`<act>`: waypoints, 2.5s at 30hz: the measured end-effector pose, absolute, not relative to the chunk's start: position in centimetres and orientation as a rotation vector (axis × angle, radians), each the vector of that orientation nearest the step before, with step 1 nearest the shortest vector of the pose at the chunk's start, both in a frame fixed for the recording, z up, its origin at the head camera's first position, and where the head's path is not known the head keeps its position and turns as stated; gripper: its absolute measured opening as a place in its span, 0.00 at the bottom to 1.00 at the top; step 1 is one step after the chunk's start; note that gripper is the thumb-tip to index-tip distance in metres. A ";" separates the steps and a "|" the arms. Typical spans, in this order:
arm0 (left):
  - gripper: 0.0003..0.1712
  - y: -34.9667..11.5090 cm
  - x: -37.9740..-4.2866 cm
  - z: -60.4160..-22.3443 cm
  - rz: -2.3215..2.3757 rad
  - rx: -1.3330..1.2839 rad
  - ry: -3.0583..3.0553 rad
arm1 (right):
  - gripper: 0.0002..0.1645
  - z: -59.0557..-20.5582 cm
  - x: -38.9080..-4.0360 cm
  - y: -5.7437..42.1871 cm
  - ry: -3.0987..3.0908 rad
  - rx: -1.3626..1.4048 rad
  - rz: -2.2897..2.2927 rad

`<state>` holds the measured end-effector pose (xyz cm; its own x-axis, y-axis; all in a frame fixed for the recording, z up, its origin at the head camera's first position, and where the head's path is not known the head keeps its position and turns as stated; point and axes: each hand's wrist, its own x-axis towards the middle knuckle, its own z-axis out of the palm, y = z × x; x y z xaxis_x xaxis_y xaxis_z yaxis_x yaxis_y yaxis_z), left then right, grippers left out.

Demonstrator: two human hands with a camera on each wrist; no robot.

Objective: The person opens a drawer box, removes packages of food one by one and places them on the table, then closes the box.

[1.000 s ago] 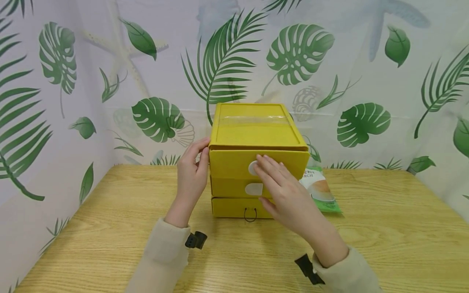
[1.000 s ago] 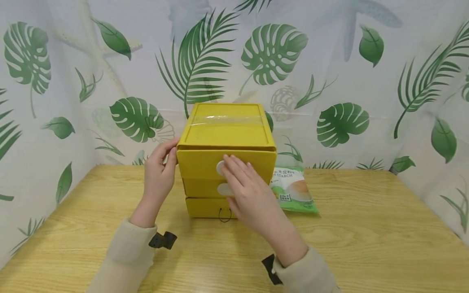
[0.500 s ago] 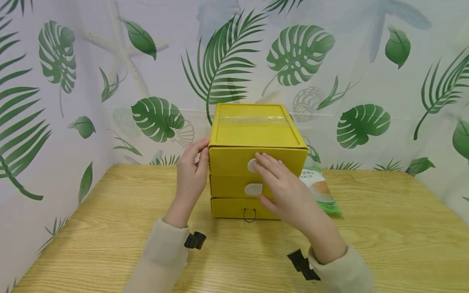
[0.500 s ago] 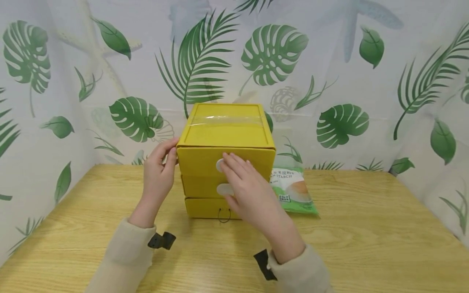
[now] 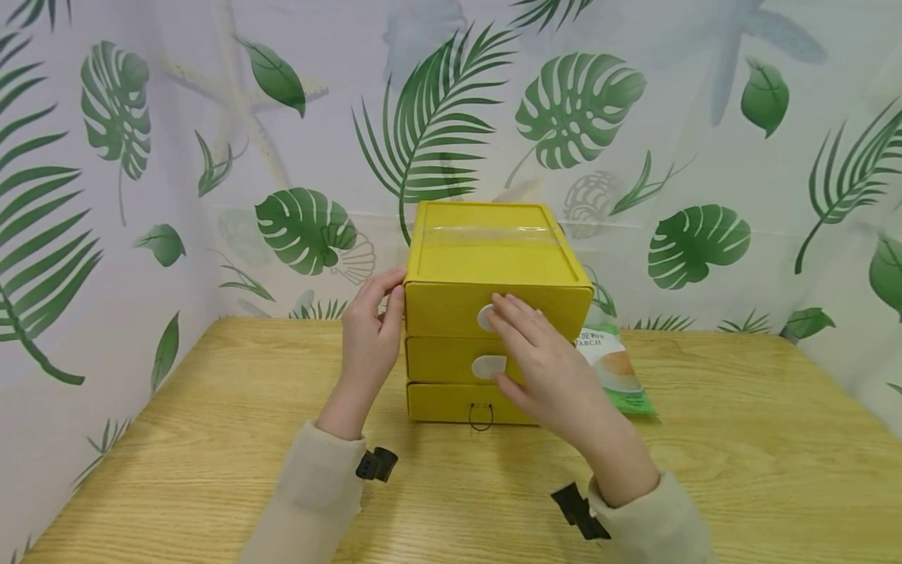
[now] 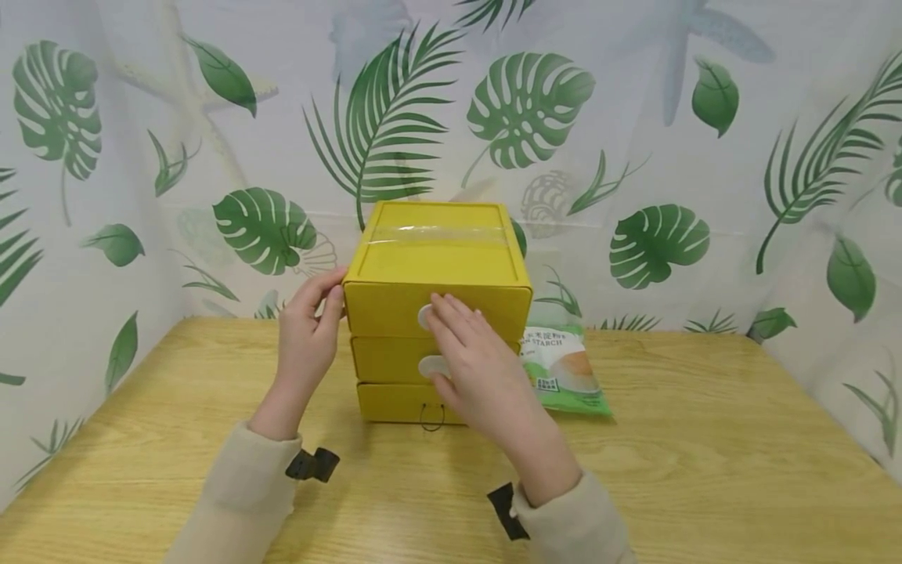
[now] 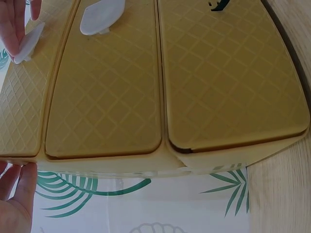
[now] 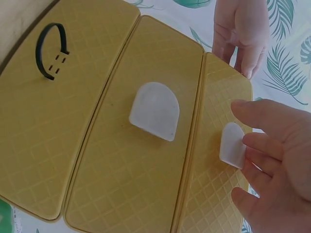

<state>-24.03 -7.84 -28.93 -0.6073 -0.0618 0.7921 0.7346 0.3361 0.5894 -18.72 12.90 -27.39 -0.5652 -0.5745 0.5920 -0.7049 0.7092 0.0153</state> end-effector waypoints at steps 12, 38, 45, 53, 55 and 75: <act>0.13 -7.8 -24.1 -29.1 -1.351 -0.589 -1.854 | 0.38 -27.8 -18.9 13.1 -2.284 0.984 0.326; 0.14 -7.8 -24.2 -29.2 -1.365 -0.580 -1.877 | 0.30 -28.0 -18.4 12.9 -2.312 0.990 0.344; 0.14 -7.7 -24.1 -29.1 -1.375 -0.587 -1.865 | 0.28 -28.4 -18.6 12.9 -2.392 0.962 0.318; 0.14 -7.7 -24.1 -29.1 -1.388 -0.588 -1.868 | 0.27 -29.1 -19.3 12.9 -2.447 0.948 0.296; 0.14 -7.7 -24.1 -29.1 -1.388 -0.590 -1.867 | 0.26 -29.3 -19.4 12.9 -2.455 0.949 0.295; 0.14 -7.7 -24.0 -29.1 -1.378 -0.592 -1.864 | 0.21 -30.2 -20.0 12.6 -2.451 0.965 0.256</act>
